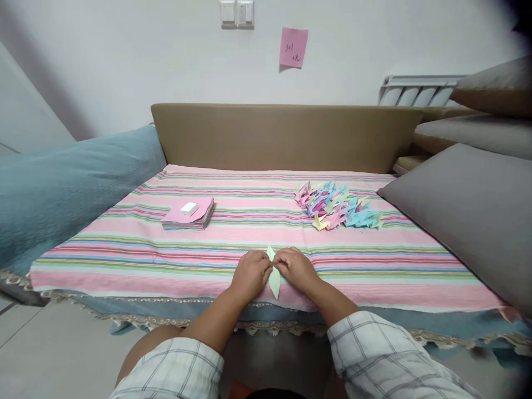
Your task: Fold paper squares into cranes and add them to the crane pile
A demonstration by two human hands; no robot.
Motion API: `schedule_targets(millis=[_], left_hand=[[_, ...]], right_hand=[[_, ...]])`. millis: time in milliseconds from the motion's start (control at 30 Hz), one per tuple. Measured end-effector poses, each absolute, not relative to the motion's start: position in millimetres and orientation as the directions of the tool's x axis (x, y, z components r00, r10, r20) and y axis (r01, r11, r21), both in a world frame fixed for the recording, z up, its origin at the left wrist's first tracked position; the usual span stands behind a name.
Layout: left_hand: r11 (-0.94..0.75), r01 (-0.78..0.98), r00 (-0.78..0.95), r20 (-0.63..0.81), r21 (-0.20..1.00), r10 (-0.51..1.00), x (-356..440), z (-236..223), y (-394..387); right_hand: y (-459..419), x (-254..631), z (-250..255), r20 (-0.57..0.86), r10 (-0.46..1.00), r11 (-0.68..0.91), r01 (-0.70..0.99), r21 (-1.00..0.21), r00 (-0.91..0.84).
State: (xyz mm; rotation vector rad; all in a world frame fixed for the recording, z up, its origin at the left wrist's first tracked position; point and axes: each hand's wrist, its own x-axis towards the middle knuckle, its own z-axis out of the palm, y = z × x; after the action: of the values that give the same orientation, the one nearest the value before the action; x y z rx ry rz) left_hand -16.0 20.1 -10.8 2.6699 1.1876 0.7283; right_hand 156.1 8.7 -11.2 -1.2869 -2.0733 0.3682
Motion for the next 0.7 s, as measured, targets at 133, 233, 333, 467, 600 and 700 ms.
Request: schedule_targets(millis=[133, 233, 333, 467, 600, 700], left_hand=[[-0.701, 0.643, 0.631, 0.304, 0.310, 0.713, -23, -4, 20], [-0.719, 0.618, 0.670, 0.266, 0.317, 0.693, -28, 4, 18], [-0.722, 0.610, 0.676, 0.262, 0.327, 0.689, -30, 10, 17], [-0.708, 0.599, 0.654, 0.281, 0.374, 0.702, -31, 10, 20], [-0.681, 0.573, 0.619, 0.304, 0.455, 0.724, -30, 5, 24], [-0.666, 0.589, 0.596, 0.310, 0.458, 0.741, -29, 3, 26]], right_hand=[[9, 166, -10, 0.358, 0.827, 0.562, 0.674, -0.479, -0.434], [8, 172, -8, 0.345, 0.803, 0.596, 0.649, -0.474, -0.486], [7, 175, -6, 0.343, 0.795, 0.606, 0.623, -0.495, -0.500], [7, 177, -4, 0.354, 0.787, 0.615, 0.600, -0.512, -0.504], [9, 178, -6, 0.351, 0.781, 0.620, 0.582, -0.525, -0.516], [12, 178, -9, 0.356, 0.783, 0.619, 0.582, -0.527, -0.510]])
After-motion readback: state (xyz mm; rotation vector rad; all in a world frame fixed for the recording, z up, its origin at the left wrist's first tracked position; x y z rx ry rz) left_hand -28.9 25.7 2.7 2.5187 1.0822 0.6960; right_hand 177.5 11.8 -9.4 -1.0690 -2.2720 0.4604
